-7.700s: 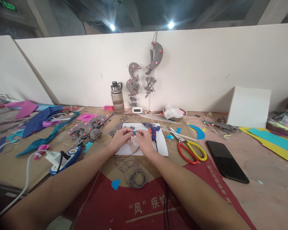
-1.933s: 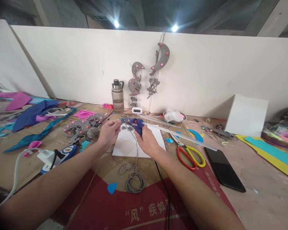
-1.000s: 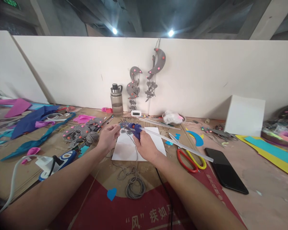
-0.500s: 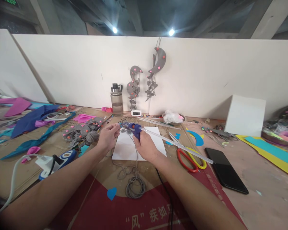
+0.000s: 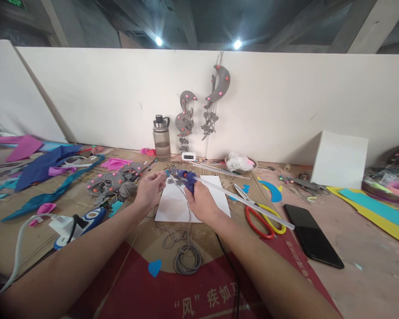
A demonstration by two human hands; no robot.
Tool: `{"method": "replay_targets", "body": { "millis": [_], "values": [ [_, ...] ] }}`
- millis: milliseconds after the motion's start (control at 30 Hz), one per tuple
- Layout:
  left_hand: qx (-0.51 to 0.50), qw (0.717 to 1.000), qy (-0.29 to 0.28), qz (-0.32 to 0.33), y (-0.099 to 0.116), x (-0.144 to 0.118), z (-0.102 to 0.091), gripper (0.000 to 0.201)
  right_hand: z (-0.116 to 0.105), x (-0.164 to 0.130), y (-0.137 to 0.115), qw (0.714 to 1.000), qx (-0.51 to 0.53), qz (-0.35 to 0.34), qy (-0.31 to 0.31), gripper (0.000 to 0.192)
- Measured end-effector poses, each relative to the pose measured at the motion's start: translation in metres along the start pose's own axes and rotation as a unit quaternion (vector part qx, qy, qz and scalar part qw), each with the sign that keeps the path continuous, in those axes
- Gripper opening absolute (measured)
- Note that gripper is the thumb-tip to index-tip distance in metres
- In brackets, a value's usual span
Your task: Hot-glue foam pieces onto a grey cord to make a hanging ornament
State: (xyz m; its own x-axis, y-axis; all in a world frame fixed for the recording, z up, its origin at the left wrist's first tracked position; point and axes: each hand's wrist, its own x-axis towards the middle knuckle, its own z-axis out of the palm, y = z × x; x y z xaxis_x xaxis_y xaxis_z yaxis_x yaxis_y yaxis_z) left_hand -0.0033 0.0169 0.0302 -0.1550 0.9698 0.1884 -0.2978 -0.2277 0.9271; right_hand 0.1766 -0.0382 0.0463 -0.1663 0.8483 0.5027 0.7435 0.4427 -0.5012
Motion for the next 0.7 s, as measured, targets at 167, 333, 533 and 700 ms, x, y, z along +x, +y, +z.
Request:
{"method": "replay_targets", "body": {
  "millis": [167,333,533,700],
  "values": [
    [-0.022,1.000,0.006,-0.013,0.003,-0.001,0.000,0.020,0.000,0.000,0.000,1.000,0.023,0.006,0.001,0.028],
    [-0.062,0.997,0.020,-0.036,0.005,0.000,-0.001,0.024,-0.001,0.007,0.008,0.986,0.160,0.054,0.004,0.025],
    [-0.042,0.998,0.027,-0.041,0.004,0.000,-0.001,0.022,-0.006,0.020,0.039,0.978,0.114,0.173,0.015,0.025],
    [-0.027,0.999,0.005,-0.026,0.003,-0.002,0.001,0.022,-0.005,0.027,0.059,0.960,-0.077,0.258,-0.082,0.040]
  ]
}}
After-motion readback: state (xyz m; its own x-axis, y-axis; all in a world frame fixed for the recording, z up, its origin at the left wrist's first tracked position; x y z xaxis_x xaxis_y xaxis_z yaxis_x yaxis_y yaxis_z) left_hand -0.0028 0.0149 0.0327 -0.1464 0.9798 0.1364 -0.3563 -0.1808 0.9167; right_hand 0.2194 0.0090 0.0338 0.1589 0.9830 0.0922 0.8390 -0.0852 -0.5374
